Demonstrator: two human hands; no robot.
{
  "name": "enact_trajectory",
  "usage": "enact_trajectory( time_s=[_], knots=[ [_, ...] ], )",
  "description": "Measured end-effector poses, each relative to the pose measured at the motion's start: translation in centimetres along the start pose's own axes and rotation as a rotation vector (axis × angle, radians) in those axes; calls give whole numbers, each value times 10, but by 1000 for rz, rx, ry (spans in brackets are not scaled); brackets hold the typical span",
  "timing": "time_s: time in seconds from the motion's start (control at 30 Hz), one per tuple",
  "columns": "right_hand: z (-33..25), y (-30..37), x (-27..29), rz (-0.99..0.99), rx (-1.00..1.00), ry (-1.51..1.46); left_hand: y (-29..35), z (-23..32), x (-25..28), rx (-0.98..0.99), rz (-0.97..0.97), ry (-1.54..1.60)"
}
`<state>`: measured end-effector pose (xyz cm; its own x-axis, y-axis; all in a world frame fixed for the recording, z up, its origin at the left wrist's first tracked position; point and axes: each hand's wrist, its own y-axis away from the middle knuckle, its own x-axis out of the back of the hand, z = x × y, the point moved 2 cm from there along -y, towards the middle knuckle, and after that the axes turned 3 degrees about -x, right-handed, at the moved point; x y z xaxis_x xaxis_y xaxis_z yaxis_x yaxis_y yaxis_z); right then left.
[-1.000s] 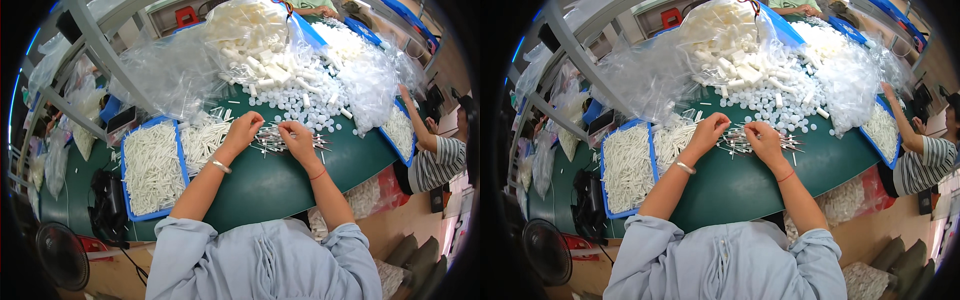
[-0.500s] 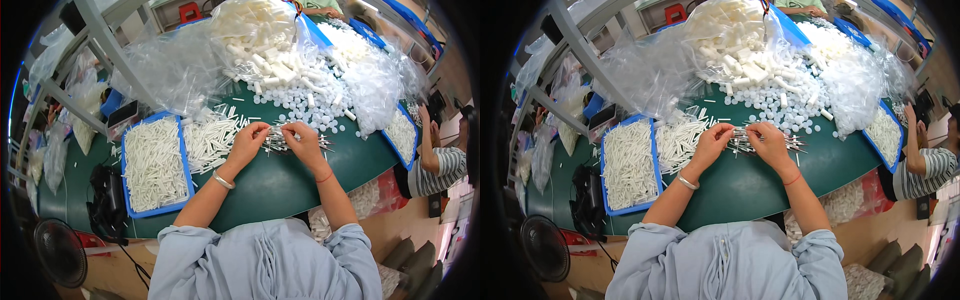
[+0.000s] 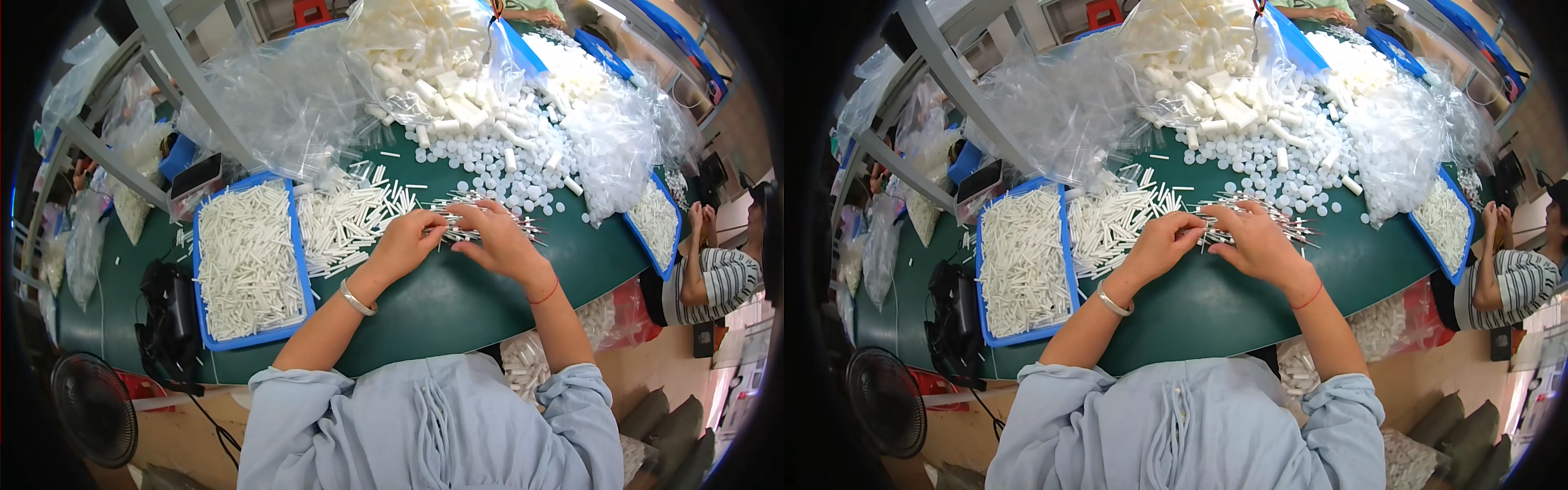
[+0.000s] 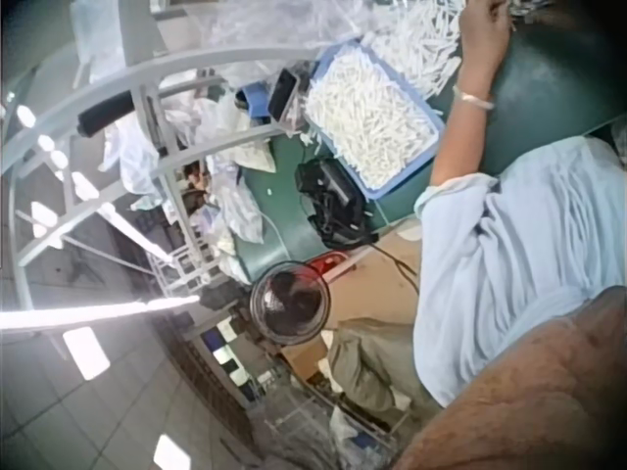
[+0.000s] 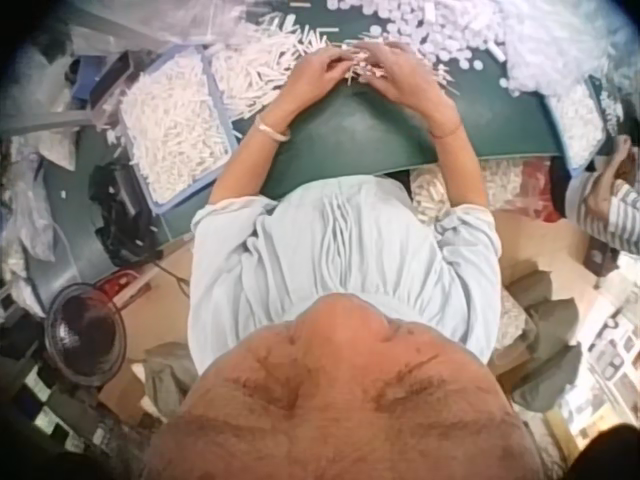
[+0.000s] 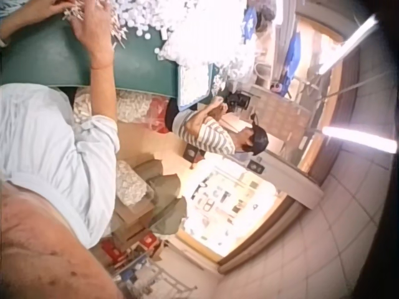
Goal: The person assembles cylindrical components by inserting wire assemblies and tubes into circular caps and wrapping them with foam sleeves by hand.
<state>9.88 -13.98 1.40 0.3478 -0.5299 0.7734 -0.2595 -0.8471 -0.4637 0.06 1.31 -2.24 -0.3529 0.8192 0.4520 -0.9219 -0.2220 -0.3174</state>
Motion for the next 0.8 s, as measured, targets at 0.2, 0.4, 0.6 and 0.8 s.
enact_trajectory(
  time_s=[0.2,0.4,0.6,0.8],
  knots=[
    [6,7,-3,-29,-177,-115,-2,5,-5,-157,-24,-128],
    [22,27,-12,86,-228,-115,-14,7,-19,-245,-48,-168],
    [28,29,-6,141,-233,-48,-33,2,-31,78,-207,54],
    [56,38,-3,153,-325,-30,-85,-12,-34,-147,-68,-177]
  ],
)
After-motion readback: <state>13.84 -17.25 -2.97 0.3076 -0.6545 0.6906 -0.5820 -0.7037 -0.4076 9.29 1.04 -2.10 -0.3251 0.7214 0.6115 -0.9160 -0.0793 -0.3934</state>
